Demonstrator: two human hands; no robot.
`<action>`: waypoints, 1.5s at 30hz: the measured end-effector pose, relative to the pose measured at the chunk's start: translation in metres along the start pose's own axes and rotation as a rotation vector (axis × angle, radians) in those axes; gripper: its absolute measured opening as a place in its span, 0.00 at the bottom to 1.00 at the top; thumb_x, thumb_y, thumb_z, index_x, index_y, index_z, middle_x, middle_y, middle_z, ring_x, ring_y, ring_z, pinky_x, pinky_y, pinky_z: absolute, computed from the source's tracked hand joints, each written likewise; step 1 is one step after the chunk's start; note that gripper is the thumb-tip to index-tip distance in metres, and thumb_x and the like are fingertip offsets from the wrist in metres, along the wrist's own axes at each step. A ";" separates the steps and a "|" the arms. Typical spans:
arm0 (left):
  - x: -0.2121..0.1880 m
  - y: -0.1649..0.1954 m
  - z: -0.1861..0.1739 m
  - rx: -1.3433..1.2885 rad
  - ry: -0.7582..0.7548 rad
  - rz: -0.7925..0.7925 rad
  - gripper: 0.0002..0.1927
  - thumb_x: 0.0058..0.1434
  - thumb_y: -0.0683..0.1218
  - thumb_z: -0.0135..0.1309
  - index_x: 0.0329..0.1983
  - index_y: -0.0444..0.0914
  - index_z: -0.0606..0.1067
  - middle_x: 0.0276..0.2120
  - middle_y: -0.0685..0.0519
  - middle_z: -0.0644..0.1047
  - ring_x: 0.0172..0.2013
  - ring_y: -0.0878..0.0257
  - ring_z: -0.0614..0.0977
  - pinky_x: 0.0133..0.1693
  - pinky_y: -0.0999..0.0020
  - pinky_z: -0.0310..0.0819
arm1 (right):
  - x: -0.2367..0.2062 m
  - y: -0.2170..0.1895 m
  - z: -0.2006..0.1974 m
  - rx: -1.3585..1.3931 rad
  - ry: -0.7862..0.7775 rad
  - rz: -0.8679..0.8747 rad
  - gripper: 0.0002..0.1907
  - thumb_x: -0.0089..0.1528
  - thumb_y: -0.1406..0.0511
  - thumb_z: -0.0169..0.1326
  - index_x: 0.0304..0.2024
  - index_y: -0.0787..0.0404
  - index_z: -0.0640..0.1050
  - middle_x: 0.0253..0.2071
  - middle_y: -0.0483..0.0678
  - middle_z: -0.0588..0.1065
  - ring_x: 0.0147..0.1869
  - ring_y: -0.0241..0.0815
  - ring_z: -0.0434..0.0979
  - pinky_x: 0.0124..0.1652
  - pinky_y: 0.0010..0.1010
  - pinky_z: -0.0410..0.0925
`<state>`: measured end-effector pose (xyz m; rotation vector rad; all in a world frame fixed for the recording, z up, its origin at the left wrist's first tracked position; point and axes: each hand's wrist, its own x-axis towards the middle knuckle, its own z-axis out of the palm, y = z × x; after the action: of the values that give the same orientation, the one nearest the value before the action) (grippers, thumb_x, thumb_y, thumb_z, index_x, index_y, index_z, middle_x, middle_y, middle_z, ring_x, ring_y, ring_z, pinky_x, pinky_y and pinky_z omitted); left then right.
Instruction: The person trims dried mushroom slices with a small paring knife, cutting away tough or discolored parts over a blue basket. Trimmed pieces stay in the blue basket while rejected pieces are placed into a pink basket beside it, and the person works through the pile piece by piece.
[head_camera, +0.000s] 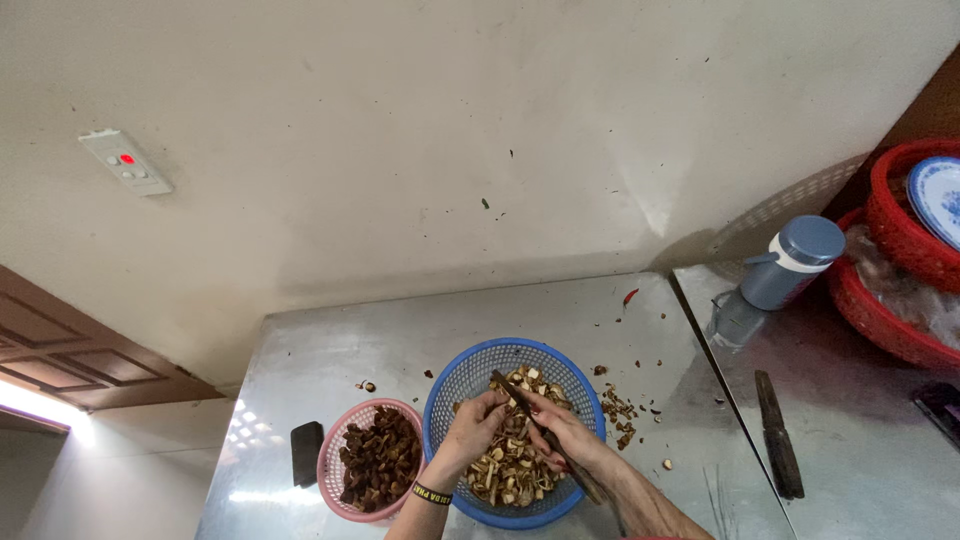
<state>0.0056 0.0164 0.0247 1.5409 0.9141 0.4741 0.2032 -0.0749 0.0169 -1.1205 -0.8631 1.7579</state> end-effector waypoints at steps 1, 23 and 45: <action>0.001 -0.001 -0.001 0.021 0.027 -0.048 0.11 0.72 0.42 0.49 0.48 0.30 0.78 0.31 0.52 0.79 0.32 0.64 0.76 0.35 0.69 0.72 | 0.000 0.000 0.001 0.036 0.008 -0.007 0.32 0.70 0.64 0.32 0.78 0.49 0.52 0.21 0.43 0.64 0.17 0.32 0.59 0.17 0.26 0.59; -0.001 -0.006 0.008 -0.311 0.206 0.045 0.10 0.64 0.40 0.53 0.44 0.29 0.80 0.34 0.53 0.82 0.34 0.70 0.80 0.37 0.74 0.75 | -0.015 -0.007 0.038 -0.748 0.244 -0.328 0.31 0.68 0.66 0.48 0.73 0.48 0.61 0.24 0.42 0.72 0.23 0.32 0.70 0.25 0.30 0.63; 0.008 -0.010 -0.003 -0.436 0.311 -0.053 0.11 0.64 0.41 0.53 0.44 0.28 0.80 0.29 0.56 0.78 0.27 0.70 0.74 0.31 0.74 0.69 | 0.004 0.001 0.001 -0.454 0.446 -0.285 0.31 0.68 0.67 0.43 0.75 0.42 0.62 0.23 0.40 0.68 0.24 0.29 0.65 0.24 0.21 0.64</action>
<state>0.0056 0.0235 0.0144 1.0605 1.0062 0.8315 0.2011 -0.0720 0.0154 -1.5216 -1.1012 1.0431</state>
